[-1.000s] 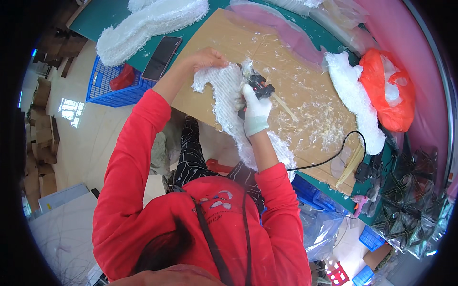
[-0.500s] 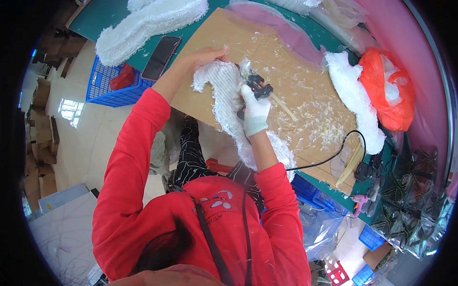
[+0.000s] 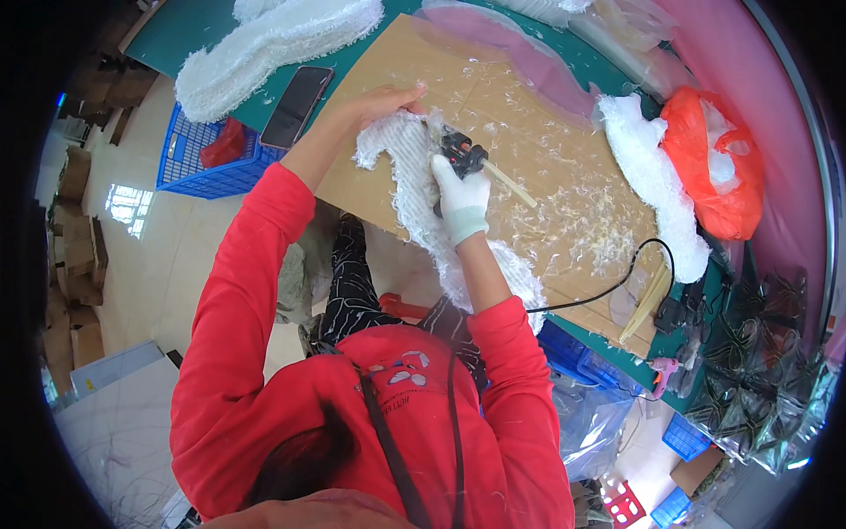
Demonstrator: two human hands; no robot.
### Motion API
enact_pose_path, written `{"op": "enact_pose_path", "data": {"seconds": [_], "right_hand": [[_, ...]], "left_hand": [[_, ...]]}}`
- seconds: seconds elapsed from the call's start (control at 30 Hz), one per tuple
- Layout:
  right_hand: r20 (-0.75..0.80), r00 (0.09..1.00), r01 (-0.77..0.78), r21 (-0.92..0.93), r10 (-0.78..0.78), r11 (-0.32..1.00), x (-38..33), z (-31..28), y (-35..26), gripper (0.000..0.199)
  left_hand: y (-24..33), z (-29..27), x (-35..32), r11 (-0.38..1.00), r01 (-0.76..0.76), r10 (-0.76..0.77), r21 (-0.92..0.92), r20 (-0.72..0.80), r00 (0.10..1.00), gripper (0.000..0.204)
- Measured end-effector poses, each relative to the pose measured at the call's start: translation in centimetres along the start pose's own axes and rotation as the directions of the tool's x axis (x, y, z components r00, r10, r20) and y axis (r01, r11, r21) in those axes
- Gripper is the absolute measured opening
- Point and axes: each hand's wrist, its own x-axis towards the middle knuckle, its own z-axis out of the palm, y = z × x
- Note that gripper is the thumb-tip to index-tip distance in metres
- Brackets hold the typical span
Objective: Applying hot glue to white decorative parts at a manual workstation.
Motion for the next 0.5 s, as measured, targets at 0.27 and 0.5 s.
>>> {"op": "enact_pose_path", "data": {"seconds": [0.27, 0.5], "right_hand": [[-0.041, 0.998, 0.046, -0.01, -0.047, 0.999, -0.7, 0.3, -1.1, 0.022], [-0.051, 0.999, -0.01, -0.027, 0.008, 1.0, -0.5, -0.2, -0.3, 0.019]], "left_hand": [[-0.4, -0.3, 0.0, 0.993, 0.011, -0.004, -0.119, 0.062, 0.998, 0.066], [-1.1, -0.2, 0.6, 0.994, 0.041, -0.037, -0.097, 0.042, 0.998, 0.067]]}}
